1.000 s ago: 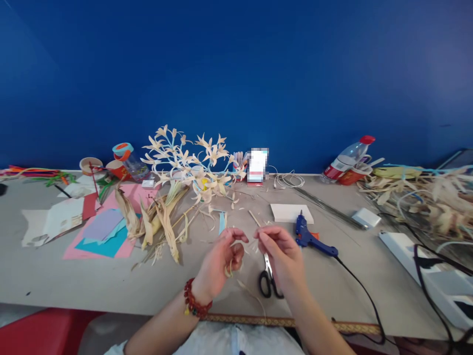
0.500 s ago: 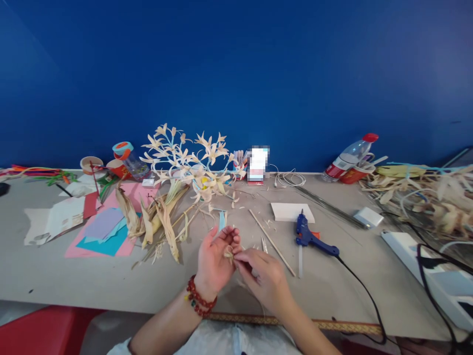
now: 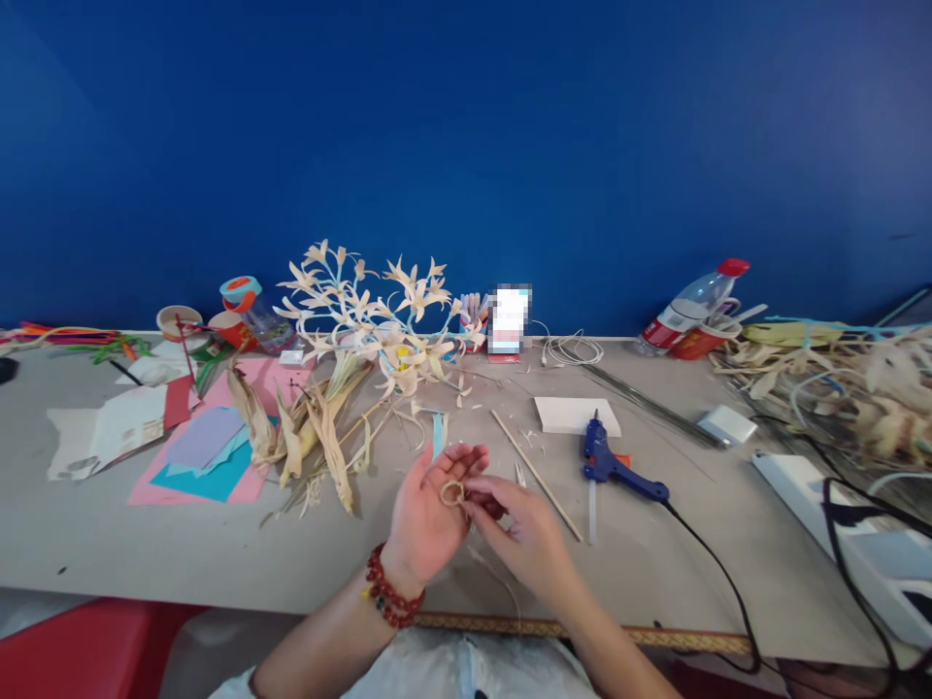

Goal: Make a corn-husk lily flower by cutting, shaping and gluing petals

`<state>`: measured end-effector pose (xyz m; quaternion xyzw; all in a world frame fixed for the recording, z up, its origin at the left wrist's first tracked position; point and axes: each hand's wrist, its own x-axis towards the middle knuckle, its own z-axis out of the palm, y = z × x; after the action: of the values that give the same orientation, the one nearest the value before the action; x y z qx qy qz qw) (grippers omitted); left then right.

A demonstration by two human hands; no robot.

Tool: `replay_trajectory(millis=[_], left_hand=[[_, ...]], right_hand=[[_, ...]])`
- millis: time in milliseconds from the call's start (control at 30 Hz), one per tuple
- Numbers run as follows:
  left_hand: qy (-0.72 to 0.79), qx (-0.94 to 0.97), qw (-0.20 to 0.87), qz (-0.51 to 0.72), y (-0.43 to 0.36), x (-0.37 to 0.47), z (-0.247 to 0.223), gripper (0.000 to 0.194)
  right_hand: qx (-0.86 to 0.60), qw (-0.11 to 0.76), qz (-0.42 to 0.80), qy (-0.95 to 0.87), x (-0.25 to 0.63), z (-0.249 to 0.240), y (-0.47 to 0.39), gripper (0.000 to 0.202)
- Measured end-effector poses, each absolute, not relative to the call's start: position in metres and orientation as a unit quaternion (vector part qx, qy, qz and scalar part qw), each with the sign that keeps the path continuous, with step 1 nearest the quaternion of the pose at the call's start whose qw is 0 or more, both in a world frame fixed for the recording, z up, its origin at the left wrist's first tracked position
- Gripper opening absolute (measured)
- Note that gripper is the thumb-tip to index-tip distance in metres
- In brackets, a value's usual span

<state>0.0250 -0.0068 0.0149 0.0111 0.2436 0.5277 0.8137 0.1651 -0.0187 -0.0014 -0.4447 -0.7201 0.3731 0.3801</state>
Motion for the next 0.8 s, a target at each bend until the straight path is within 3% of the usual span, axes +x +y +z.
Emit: replay_trajectory(millis=[233, 367, 467, 800], left_hand=[[0.302, 0.214, 0.77, 0.519, -0.016, 0.026, 0.01, 0.04], [0.398, 0.424, 0.61, 0.538, -0.022, 0.014, 0.006, 0.02], [0.424, 0.517, 0.535, 0.516, -0.023, 0.006, 0.007, 0.013], [0.435, 0.519, 0.494, 0.545, -0.026, 0.003, 0.016, 0.009]], right_hand=[[-0.458, 0.373, 0.456, -0.666, 0.164, -0.004, -0.017, 0.01], [-0.439, 0.403, 0.576, -0.56, 0.166, -0.002, -0.015, 0.018], [-0.445, 0.401, 0.596, -0.534, 0.168, 0.003, -0.015, 0.021], [-0.475, 0.415, 0.546, -0.551, 0.177, 0.009, -0.018, 0.026]])
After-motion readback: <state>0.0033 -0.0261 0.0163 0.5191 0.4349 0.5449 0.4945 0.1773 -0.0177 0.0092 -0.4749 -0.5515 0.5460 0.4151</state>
